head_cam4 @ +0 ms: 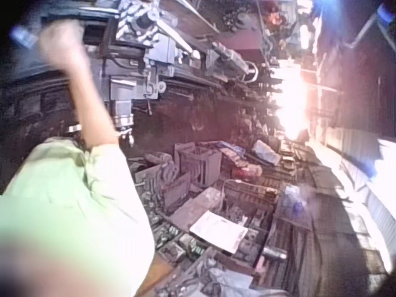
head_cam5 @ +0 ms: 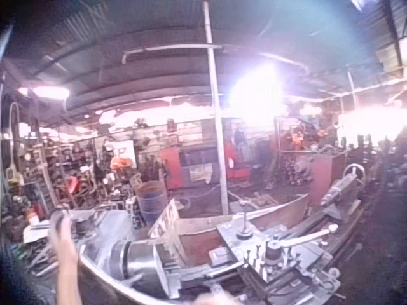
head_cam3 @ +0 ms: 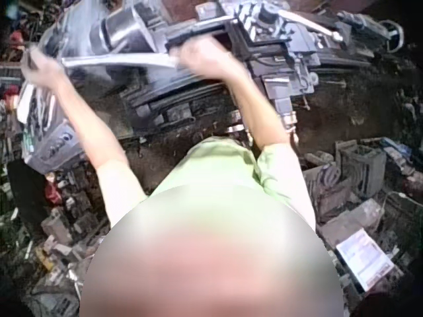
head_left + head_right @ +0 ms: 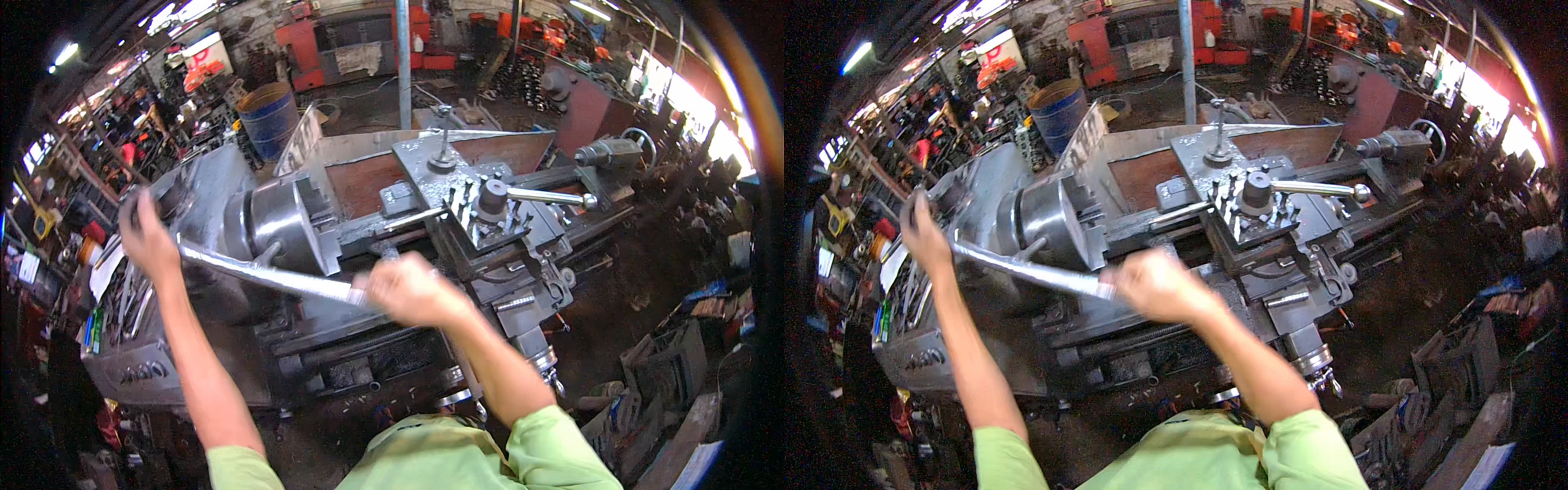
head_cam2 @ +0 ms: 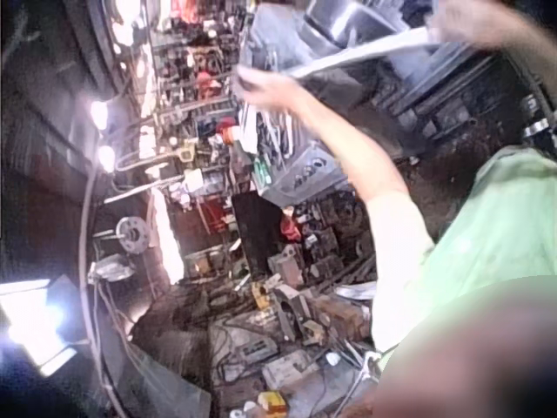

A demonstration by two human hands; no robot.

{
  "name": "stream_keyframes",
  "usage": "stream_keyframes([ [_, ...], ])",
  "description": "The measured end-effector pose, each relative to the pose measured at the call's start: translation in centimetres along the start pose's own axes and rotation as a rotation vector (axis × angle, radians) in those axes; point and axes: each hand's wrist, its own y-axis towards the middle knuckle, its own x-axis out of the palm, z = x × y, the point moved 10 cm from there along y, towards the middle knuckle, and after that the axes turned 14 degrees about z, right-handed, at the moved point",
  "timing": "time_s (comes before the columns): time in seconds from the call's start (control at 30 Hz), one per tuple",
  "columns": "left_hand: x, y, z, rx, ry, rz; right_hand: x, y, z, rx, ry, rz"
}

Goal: The person operates a metal lathe, using a long metal bar to tighten the chuck and adjusting the tool post with a wrench. They repeatedly engage and disengage the chuck, reposition the bar, and make fine adjustments to the tooling setup.

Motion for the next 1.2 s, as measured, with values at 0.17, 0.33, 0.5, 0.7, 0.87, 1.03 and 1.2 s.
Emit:
stream_keyframes([
  [0.17, 20.1, -16.7, 13.7, 0.742, 0.142, -0.968, 18.3, -4.9, -3.9, -0.183, 0.040, -0.484],
  [0.33, 12.0, -32.2, 12.6, 0.978, 0.424, -1.201, 12.6, -2.5, 1.6, -0.066, -0.159, -0.106],
  [0.5, 2.9, -29.2, 15.7, 1.036, 0.054, -0.643, -0.6, -5.5, 6.6, 0.039, -0.411, -0.059],
  [0.7, 9.3, -24.1, 13.7, 1.034, 0.571, -0.402, -21.7, -5.0, 1.1, -0.311, -0.863, 0.805],
  [0.87, 15.3, -17.2, 11.5, 0.761, 0.679, -0.400, -30.1, -2.3, 6.1, 0.036, -1.380, 0.822],
  [1.03, 18.3, -18.5, 13.4, 0.830, 0.617, -0.615, -29.5, -1.4, 8.7, 0.078, -1.302, 0.767],
  [1.2, 8.2, -22.5, 13.4, 1.122, 0.028, -0.754, -29.7, -1.6, 8.6, 0.089, -1.244, 0.784],
])
